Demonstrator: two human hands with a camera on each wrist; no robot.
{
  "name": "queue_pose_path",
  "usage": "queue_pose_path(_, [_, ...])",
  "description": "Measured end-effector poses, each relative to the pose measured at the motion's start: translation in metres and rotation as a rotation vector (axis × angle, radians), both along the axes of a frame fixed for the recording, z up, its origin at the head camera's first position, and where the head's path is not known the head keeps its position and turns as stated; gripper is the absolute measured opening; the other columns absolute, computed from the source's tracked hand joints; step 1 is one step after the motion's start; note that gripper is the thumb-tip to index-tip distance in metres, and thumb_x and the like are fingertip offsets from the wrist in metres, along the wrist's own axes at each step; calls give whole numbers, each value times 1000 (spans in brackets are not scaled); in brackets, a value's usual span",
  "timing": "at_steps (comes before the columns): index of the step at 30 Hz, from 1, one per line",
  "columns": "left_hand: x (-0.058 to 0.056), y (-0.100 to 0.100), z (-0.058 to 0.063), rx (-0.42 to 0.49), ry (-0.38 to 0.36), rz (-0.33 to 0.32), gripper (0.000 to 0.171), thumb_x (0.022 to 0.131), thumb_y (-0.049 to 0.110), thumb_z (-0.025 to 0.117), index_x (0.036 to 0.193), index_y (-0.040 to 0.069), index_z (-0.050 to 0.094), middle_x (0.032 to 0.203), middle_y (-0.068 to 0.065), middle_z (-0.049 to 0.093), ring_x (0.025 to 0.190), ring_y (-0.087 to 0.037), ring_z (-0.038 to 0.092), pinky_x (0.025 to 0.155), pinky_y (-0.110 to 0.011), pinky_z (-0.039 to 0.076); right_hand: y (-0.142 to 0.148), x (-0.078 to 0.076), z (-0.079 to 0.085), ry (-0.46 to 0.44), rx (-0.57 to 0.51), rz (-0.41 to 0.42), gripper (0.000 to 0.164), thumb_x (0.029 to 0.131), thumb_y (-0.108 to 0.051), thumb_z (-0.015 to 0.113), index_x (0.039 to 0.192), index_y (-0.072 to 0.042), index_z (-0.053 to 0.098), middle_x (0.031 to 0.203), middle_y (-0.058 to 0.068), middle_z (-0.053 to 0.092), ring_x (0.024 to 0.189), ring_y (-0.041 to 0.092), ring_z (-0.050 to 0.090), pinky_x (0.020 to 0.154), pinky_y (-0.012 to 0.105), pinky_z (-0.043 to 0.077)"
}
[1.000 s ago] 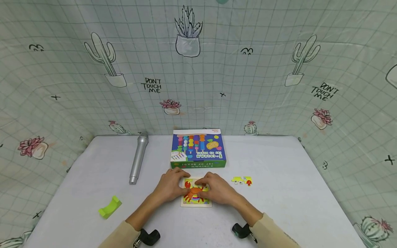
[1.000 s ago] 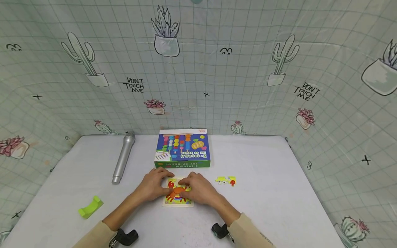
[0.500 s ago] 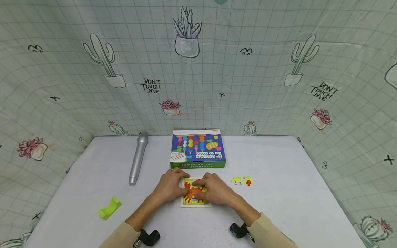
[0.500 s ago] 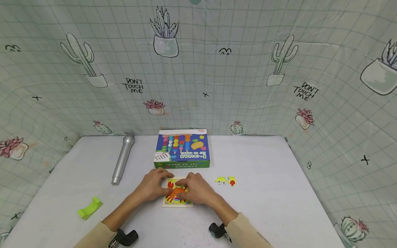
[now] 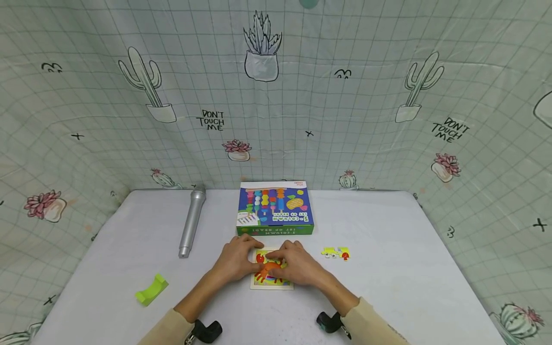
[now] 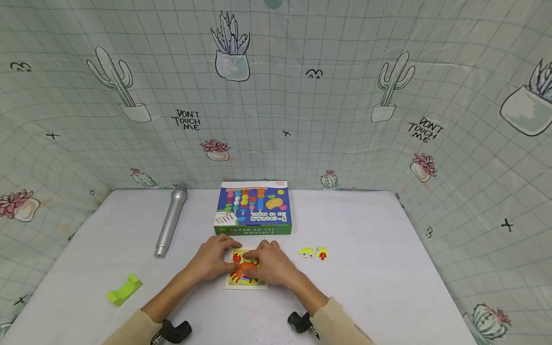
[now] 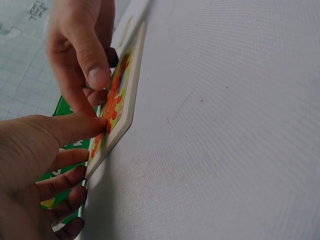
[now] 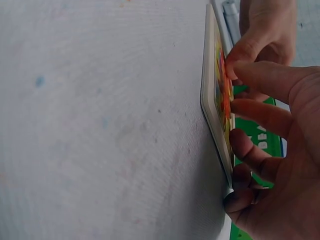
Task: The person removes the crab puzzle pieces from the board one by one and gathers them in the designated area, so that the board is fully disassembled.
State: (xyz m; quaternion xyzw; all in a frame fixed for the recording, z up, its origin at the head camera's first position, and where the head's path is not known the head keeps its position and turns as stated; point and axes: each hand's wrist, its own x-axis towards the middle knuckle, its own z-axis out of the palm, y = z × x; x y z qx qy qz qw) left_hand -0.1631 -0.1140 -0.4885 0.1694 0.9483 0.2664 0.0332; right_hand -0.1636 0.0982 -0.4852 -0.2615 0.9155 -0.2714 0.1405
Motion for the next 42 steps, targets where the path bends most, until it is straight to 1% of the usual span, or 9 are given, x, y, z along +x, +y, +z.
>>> queue_pose_path(13, [-1,-1,-2,-5,6,-1,46,75,33,87,114,13,74,114,-6,64,108,-31,57,89,-56,44,-3,-3,-1,-6,-40,6,38,90,-37,74,123,-18,73,105,0,64,94,15,48,76,30,41])
queue_pose_path(16, [-1,-1,-3,-5,7,1,46,75,34,88,114,13,74,114,-6,64,107,-30,57,89,-56,44,-3,-3,-2,-15,-55,4,36,91,-37,73,121,-18,73,103,-2,64,92,14,48,76,30,41])
queue_pose_path(21, [-1,0,-3,-2,8,5,46,75,35,88,114,13,75,114,-6,64,108,-30,58,89,-55,44,-3,-5,-2,-27,-87,-4,33,92,-37,73,118,-17,74,92,-6,61,87,14,48,73,29,40])
queue_pose_path(25, [-1,0,-3,-1,11,4,46,75,34,88,113,13,74,113,-6,65,107,-30,58,88,-55,45,-3,-6,-2,-26,-96,-12,29,92,-33,73,116,-18,75,85,-9,57,85,13,47,72,29,39])
queue_pose_path(31, [-1,-1,-3,-1,15,5,45,75,34,88,113,14,74,112,-6,65,106,-29,57,89,-55,45,-3,-8,-5,-44,-116,-33,26,92,-31,72,115,-19,75,83,-11,56,85,13,48,72,30,39])
queue_pose_path(37, [0,-1,-2,6,24,0,46,75,34,87,113,13,74,113,-6,65,106,-30,57,88,-55,45,-4,-9,-6,-42,-163,-23,23,94,-28,70,113,-17,74,80,-11,58,83,11,51,74,29,41])
queue_pose_path(42, [-1,0,-3,10,14,4,46,75,35,88,113,13,74,112,-5,65,105,-29,57,87,-54,45,-4,-9,-5,-42,-161,-32,22,94,-28,69,112,-17,74,82,-10,57,83,11,51,74,29,41])
